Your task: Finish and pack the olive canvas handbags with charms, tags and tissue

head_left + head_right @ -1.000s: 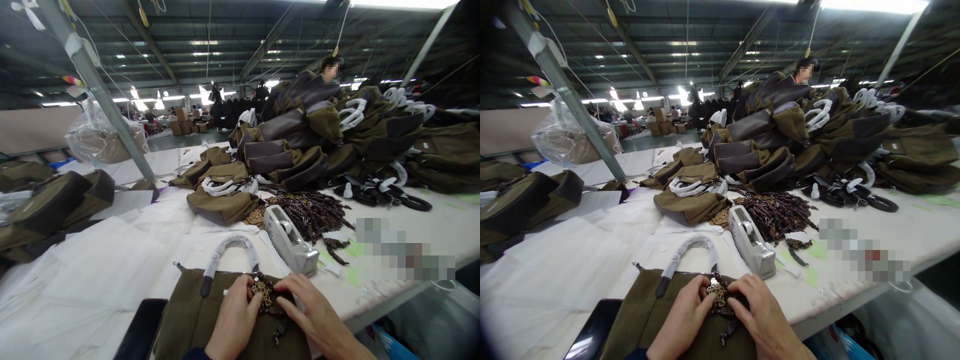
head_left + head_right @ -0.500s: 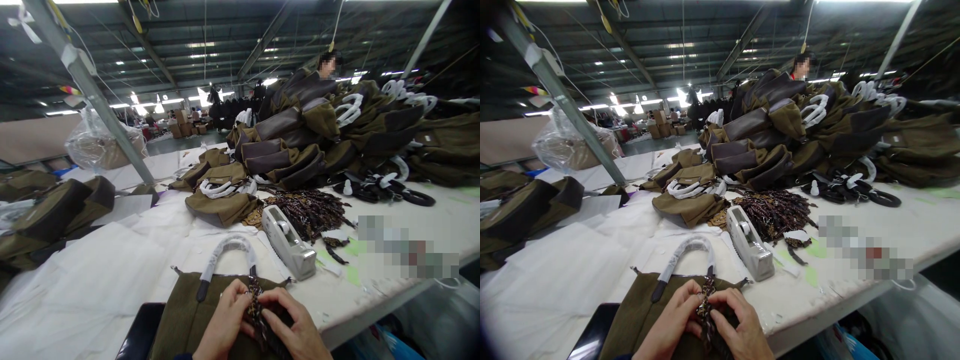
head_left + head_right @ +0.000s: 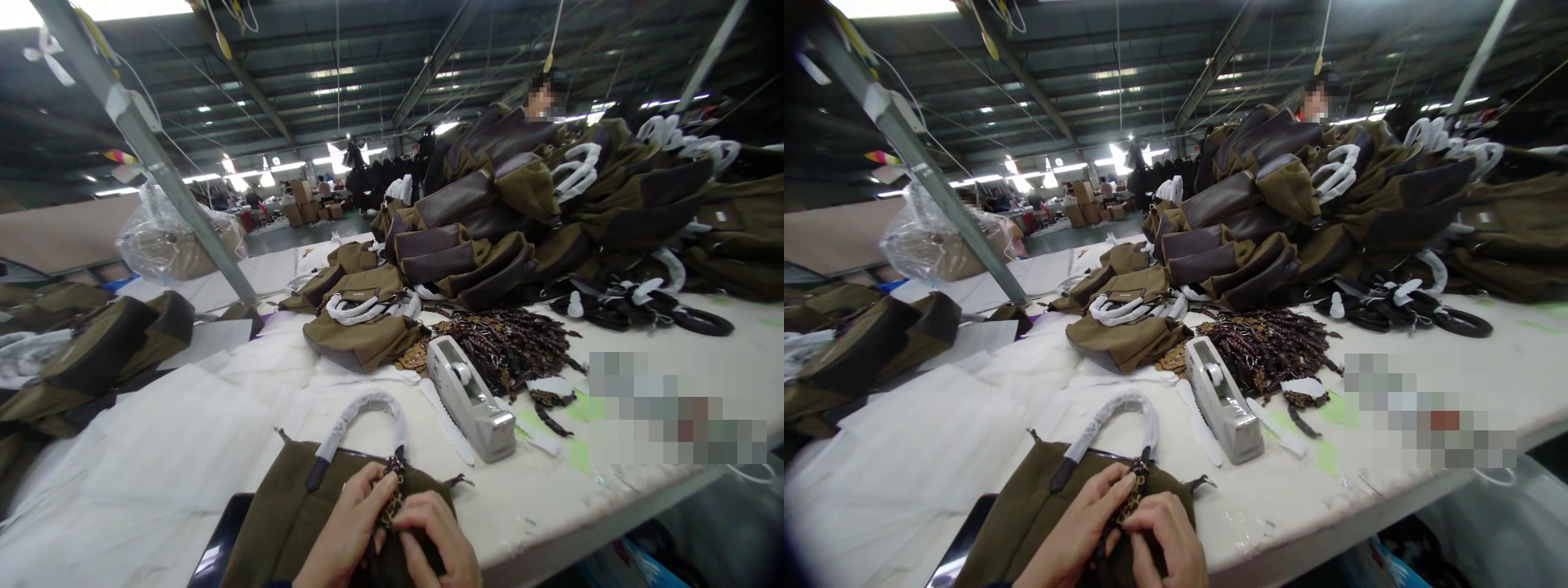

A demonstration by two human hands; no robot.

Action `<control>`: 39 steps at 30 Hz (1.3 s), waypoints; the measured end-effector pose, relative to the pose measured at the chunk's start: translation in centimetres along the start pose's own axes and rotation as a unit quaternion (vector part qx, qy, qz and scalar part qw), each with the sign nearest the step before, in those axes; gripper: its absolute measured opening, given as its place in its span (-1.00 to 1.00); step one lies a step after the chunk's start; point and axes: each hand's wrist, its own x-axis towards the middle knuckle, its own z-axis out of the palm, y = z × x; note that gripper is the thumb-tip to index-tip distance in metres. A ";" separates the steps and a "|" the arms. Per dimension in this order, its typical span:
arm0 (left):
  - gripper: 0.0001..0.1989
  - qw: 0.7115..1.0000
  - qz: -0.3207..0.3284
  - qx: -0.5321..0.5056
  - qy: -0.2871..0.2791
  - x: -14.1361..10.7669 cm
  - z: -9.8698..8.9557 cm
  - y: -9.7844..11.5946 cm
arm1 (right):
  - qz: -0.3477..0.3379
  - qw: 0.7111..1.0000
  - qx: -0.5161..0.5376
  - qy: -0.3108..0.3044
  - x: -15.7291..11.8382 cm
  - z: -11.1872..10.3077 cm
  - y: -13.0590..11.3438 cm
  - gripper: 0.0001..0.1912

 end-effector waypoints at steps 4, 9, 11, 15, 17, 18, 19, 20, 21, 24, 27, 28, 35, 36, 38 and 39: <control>-0.59 0.998 0.049 -0.010 0.022 0.1 -0.9 1.0 | 0.025 0.998 0.047 0.044 -0.9 2.6 0.5 -0.84; -0.61 0.995 -0.003 -0.086 0.047 -1.7 -0.8 1.3 | 0.080 0.990 0.087 0.081 -1.0 3.0 0.1 -0.90; -0.59 0.992 -0.013 -0.115 0.056 -2.2 -0.6 0.9 | 0.115 0.984 0.110 0.074 -1.1 2.8 -0.1 -0.95; -0.53 0.990 -0.023 -0.135 0.028 -2.4 -0.4 -0.4 | 0.239 0.946 0.215 0.045 -0.8 1.7 -0.1 -0.81; -0.50 0.992 -0.029 -0.123 0.006 -2.4 -0.6 -1.0 | 0.315 0.909 0.268 0.055 0.0 0.7 0.0 -0.71; -0.50 0.993 -0.027 -0.115 -0.002 -2.4 -0.7 -1.3 | 0.345 0.892 0.287 0.054 0.6 0.2 0.1 -0.63; -0.51 0.994 -0.024 -0.106 -0.008 -2.4 -0.8 -1.5 | 0.370 0.878 0.301 0.044 1.4 -0.4 0.2 -0.55; -0.52 0.995 -0.020 -0.098 -0.013 -2.4 -0.9 -1.7 | 0.386 0.871 0.304 0.027 2.2 -0.9 0.2 -0.48; -0.53 0.995 -0.017 -0.093 -0.017 -2.4 -1.0 -1.8 | 0.396 0.869 0.297 0.005 3.0 -1.3 0.2 -0.43; -0.56 0.996 -0.007 -0.088 -0.029 -2.4 -1.1 -1.9 | 0.414 0.874 0.246 -0.060 4.9 -1.8 0.2 -0.45; -0.58 0.995 0.009 -0.092 -0.040 -2.4 -1.1 -2.0 | 0.419 0.878 0.204 -0.109 5.7 -1.5 0.1 -0.56; -0.58 0.995 0.012 -0.094 -0.040 -2.5 -1.1 -2.0 | 0.411 0.883 0.192 -0.119 5.8 -1.4 0.1 -0.60; -0.60 0.994 0.009 -0.099 -0.034 -2.7 -1.3 -1.9 | 0.354 0.922 0.113 -0.107 5.5 -0.6 0.0 -0.69; -0.60 0.994 0.015 -0.099 -0.037 -2.7 -1.3 -2.0 | 0.360 0.920 0.106 -0.111 5.6 -0.6 0.1 -0.68; -0.61 0.993 0.030 -0.105 -0.039 -2.5 -1.3 -2.2 | 0.367 0.917 0.089 -0.130 5.8 -0.5 0.1 -0.70; -0.61 0.993 0.035 -0.110 -0.037 -2.5 -1.4 -2.3 | 0.358 0.920 0.075 -0.143 5.9 -0.5 0.0 -0.73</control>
